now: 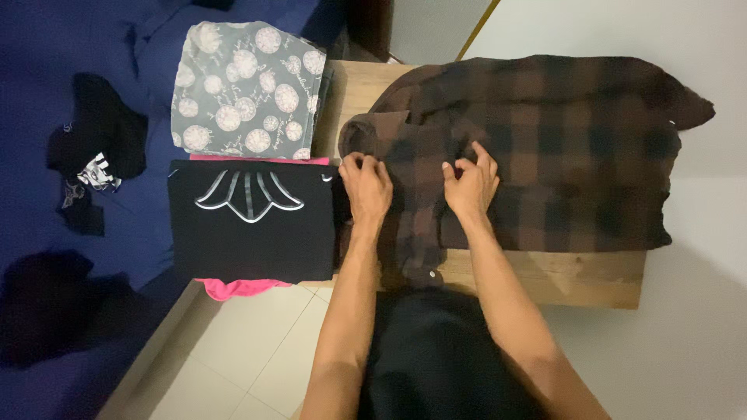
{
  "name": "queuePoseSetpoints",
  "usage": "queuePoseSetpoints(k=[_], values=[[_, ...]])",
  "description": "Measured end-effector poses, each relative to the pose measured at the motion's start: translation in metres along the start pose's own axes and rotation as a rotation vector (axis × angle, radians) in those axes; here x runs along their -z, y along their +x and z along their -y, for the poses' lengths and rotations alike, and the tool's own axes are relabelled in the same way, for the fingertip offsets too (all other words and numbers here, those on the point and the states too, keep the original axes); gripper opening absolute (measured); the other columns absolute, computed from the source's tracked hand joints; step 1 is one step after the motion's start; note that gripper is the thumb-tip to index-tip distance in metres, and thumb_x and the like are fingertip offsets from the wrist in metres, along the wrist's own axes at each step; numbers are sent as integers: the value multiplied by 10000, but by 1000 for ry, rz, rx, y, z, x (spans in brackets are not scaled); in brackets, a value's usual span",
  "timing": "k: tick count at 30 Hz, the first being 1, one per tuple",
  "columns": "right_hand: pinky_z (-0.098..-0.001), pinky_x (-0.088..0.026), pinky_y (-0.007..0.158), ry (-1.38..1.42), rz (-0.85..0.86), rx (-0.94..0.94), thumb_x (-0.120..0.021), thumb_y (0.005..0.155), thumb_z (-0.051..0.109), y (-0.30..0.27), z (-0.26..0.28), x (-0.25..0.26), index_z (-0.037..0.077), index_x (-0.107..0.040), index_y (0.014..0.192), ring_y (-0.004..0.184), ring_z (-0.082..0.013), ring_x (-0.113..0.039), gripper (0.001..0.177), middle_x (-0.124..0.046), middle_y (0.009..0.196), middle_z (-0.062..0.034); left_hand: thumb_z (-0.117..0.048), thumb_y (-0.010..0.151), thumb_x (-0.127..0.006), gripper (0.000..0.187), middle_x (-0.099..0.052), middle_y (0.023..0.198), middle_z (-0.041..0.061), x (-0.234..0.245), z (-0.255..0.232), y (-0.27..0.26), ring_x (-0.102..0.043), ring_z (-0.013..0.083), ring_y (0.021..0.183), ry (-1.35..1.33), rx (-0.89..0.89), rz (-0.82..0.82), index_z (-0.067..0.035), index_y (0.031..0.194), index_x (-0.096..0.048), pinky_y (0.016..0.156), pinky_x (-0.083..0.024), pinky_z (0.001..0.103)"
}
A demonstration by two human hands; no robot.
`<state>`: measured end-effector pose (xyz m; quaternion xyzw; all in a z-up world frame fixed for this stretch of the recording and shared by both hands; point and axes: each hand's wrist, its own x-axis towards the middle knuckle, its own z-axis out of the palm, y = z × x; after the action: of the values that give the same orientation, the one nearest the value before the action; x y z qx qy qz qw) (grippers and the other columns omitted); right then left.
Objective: The person folds a brown plaid shirt on a wooden table, smoothing out the fabric and aligning the sleeves before placing it onto a stack of other folded clothing.
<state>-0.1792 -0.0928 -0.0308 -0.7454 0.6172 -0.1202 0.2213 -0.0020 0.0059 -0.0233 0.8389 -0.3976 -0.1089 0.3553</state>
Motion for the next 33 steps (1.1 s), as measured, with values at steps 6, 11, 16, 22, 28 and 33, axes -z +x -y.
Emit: queuePoseSetpoints(k=[6,11,16,22,28,33], values=[[-550,-234,1185,-38,40,45,-778,914,388,-4,-1,5,18,-777,1067,1524,-351,-247,401,-355,1628,-187,-162,980,-653,304,-498,1432,314,2,4,-17,-432,491,1389,-52,-68,-16,56,1192,-640,1168,-376,529],[-555,-166,1231,-28,58,73,-788,899,410,-50,-2,13,27,-794,955,1558,-359,-193,387,-312,1657,-207,-163,911,-690,367,-431,1484,350,19,-4,-52,-322,538,1465,-24,-101,9,63,1193,-627,1174,-345,543],[-541,-153,1250,1,58,82,-792,875,396,-89,-8,9,46,-798,816,1557,-373,-203,356,-321,1654,-212,-145,889,-713,418,-402,1487,353,29,-5,-81,-308,561,1447,48,-212,-9,66,1236,-617,1172,-308,620],[-540,-190,1267,25,17,127,-749,940,334,-109,-24,1,62,-808,878,1571,-374,-253,284,-367,1660,-170,-74,890,-714,205,-486,1501,270,33,14,-120,-393,498,1460,-40,-278,-33,-36,1089,-681,1206,-353,587],[-537,-255,1233,103,-38,331,-665,1011,189,-130,-40,7,78,-678,1347,1554,-393,-288,354,-366,1673,-167,-2,888,-665,278,-551,1504,119,42,40,-156,-420,405,1504,67,-243,0,-67,1154,-715,1257,-318,586],[-510,-258,1245,-147,195,621,-667,867,53,-141,-40,26,231,-708,1329,1550,-325,-322,497,-410,1661,-44,25,825,-642,492,-523,1526,122,57,44,-160,-351,431,1492,112,-280,114,-126,1287,-718,1227,-302,578]])
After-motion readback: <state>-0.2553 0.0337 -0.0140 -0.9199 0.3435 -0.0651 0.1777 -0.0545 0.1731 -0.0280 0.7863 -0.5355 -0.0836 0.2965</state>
